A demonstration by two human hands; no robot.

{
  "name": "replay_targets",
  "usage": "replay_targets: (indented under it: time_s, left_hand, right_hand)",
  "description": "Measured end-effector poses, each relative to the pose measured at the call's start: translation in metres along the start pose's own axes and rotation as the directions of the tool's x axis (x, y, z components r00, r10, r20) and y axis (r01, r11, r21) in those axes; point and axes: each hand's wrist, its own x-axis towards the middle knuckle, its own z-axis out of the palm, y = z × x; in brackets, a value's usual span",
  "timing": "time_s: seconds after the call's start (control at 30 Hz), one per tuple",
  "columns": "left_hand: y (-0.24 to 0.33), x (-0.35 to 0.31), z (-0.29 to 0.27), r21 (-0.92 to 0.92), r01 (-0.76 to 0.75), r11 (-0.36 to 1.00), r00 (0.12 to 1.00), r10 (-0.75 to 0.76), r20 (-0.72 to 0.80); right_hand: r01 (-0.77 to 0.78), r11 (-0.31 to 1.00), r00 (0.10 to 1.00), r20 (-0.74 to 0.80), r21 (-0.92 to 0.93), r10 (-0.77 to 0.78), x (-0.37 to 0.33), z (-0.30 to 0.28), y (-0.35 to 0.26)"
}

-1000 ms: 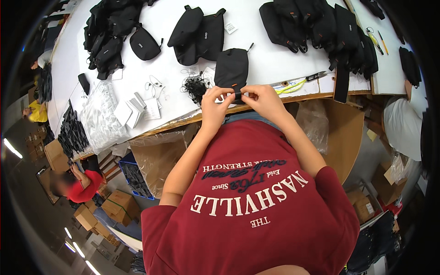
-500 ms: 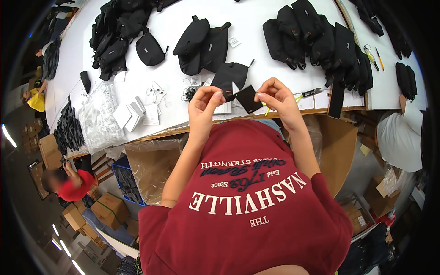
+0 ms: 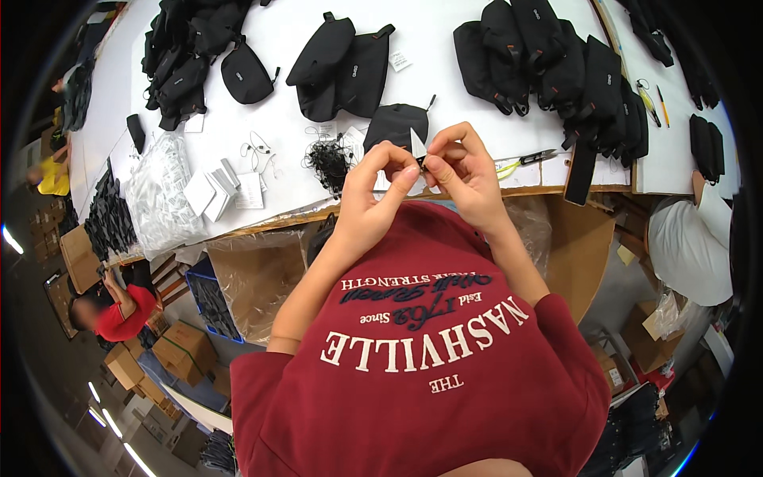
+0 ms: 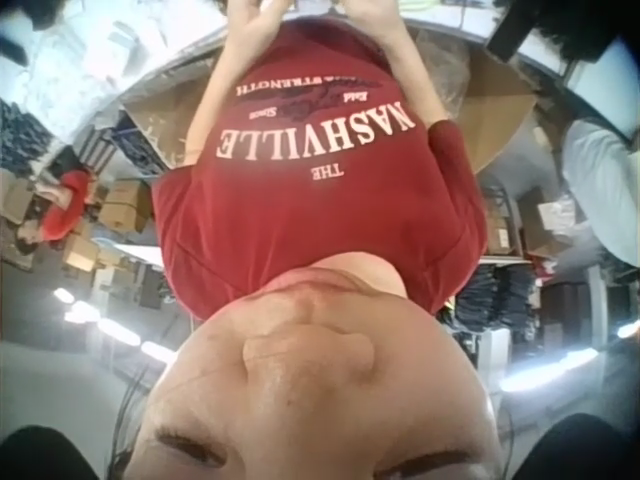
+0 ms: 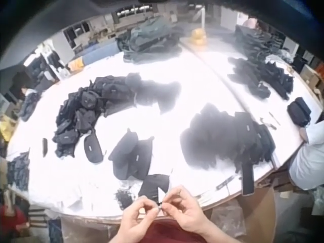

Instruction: Tagging and packing small black pouches into individual units at a warehouse workbench.

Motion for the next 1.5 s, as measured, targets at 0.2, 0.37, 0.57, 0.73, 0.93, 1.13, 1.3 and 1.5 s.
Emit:
replay_targets:
  time_s: [0.2, 0.37, 0.57, 0.73, 0.93, 1.13, 1.3, 1.5]
  left_hand:
    - [0.004, 0.002, -0.002, 0.018, 0.037, 0.999, 0.998, -0.038, 0.052]
    - [-0.001, 0.005, -0.009, 0.038, 0.043, 0.998, 0.983, -0.049, 0.179]
    - [-0.012, 0.011, -0.015, -0.278, 0.318, 0.906, 0.917, -0.219, 0.334]
    - [-0.018, 0.01, -0.019, -0.408, 0.437, 0.802, 0.871, -0.263, 0.416]
    - [-0.011, 0.011, -0.013, -0.396, 0.346, 0.85, 0.918, -0.22, 0.33]
    - [-0.002, 0.011, -0.004, -0.123, 0.176, 0.977, 0.928, -0.123, 0.352]
    - [0.009, 0.0, 0.028, 0.003, 0.012, 1.0, 0.83, -0.012, 0.558]
    - [0.019, -0.003, 0.028, -0.007, 0.087, 0.996, 0.614, -0.048, 0.788]
  right_hand:
    - [-0.015, 0.998, 1.0, 0.014, -0.066, 0.016, -0.003, -0.003, 0.001]
    - [-0.059, 0.994, 0.995, 0.071, -0.093, 0.066, -0.004, -0.008, -0.005]
    - [-0.098, 0.993, 0.985, 0.136, -0.065, 0.106, -0.004, -0.007, -0.009]
    - [-0.075, 0.997, 0.99, 0.123, 0.021, 0.071, -0.004, 0.002, -0.011]
    - [-0.144, 0.982, 0.983, 0.13, 0.125, 0.128, -0.003, -0.002, -0.004]
    - [-0.468, 0.882, 0.869, -0.203, -0.047, 0.451, 0.004, -0.093, 0.094]
    - [-0.6, 0.745, 0.797, 0.138, 0.292, 0.588, -0.001, -0.085, 0.17]
    - [-0.689, 0.724, 0.628, 0.472, -0.032, 0.619, 0.027, -0.043, 0.085]
